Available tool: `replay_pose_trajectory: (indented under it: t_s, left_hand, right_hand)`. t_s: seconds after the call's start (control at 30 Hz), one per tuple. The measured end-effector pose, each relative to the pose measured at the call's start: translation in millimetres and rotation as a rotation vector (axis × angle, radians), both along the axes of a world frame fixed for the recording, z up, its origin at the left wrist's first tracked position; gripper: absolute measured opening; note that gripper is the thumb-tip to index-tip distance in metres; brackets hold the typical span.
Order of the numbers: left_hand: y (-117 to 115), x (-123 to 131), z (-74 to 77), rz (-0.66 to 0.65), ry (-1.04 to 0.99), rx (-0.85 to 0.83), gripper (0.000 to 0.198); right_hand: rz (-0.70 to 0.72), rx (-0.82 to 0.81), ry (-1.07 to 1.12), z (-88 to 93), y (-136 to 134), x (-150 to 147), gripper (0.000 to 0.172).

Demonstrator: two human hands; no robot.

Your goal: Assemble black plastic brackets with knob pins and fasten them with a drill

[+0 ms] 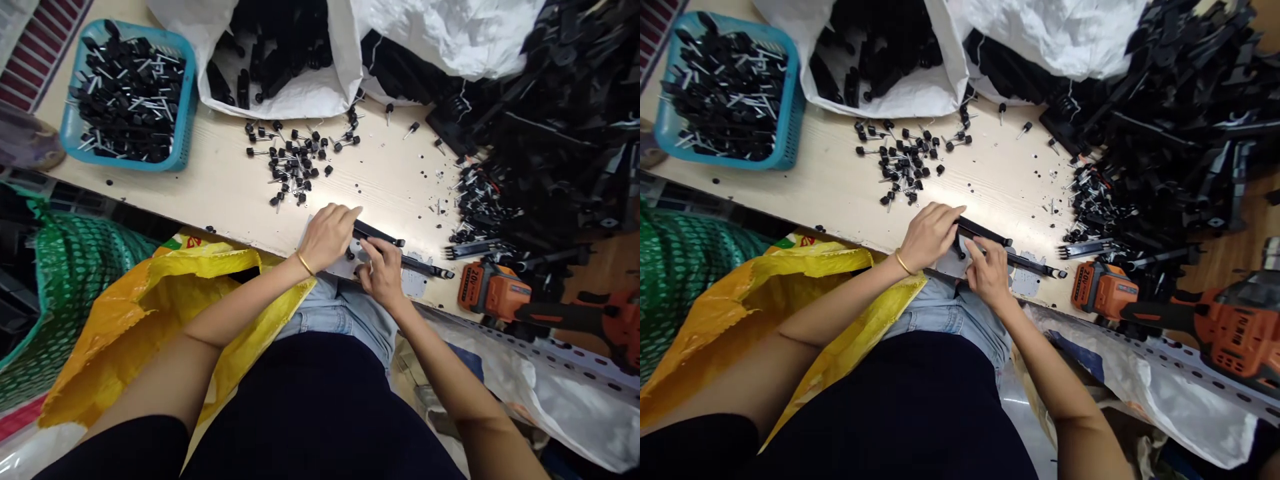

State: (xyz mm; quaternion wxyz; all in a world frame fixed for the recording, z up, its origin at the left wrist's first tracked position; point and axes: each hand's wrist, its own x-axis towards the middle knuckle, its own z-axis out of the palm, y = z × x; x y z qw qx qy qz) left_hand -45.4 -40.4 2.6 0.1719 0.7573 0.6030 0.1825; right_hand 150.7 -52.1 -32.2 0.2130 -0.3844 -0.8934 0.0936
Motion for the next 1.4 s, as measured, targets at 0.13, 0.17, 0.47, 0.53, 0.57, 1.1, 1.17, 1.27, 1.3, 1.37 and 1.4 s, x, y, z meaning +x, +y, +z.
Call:
replay_pose_trajectory:
  t_s: [0.13,0.17,0.47,0.53,0.57,1.1,1.17,1.27,1.3,1.37,1.4]
  left_hand:
    - [35,22,-6.8,-0.419,0.158,-0.020,0.031]
    - [40,29,-7.2,-0.443,0.216,-0.077,0.026]
    - [-37,51,18.3,-0.203,-0.112,-0.314,0.025]
    - [-52,55,16.1,-0.132,-0.359,-0.435,0.031]
    - [-57,57,14.0,-0.099,-0.461,-0.507,0.032]
    - [-60,61,0.2,-0.114,-0.591,-0.667,0.048]
    - [-57,62,-0.2,-0.078,-0.856,-0.770,0.066]
    - [-54,66,2.2,0.008,-1.146,-0.920,0.083]
    - [-54,68,3.5,0.035,-1.177,-0.942,0.085]
    - [-55,70,6.1,0.079,-1.201,-0.957,0.087]
    - [-56,71,7.2,0.092,-1.206,-0.956,0.089]
  right_hand:
    - [-0.305,-0.445,0.220,-0.1,-40,37,0.020]
    - [-0.435,-0.572,0.319,-1.9,-44,43,0.019]
    - [-0.895,-0.861,1.425,15.5,3,8,0.039]
    - [-0.874,-0.867,1.421,25.3,10,1,0.042]
    - [-0.834,-0.919,1.404,29.7,11,-1,0.043]
    - [-0.787,-0.996,1.295,36.6,-5,4,0.050]
    - [-0.810,-0.969,1.290,43.4,-10,0,0.049]
    - [-0.827,-0.963,1.269,51.3,-19,-9,0.047]
    - [-0.843,-0.931,1.273,52.3,-21,-12,0.047]
    - [-0.874,-0.843,1.291,51.7,-27,-17,0.046]
    - [-0.884,-0.809,1.306,50.7,-29,-19,0.046]
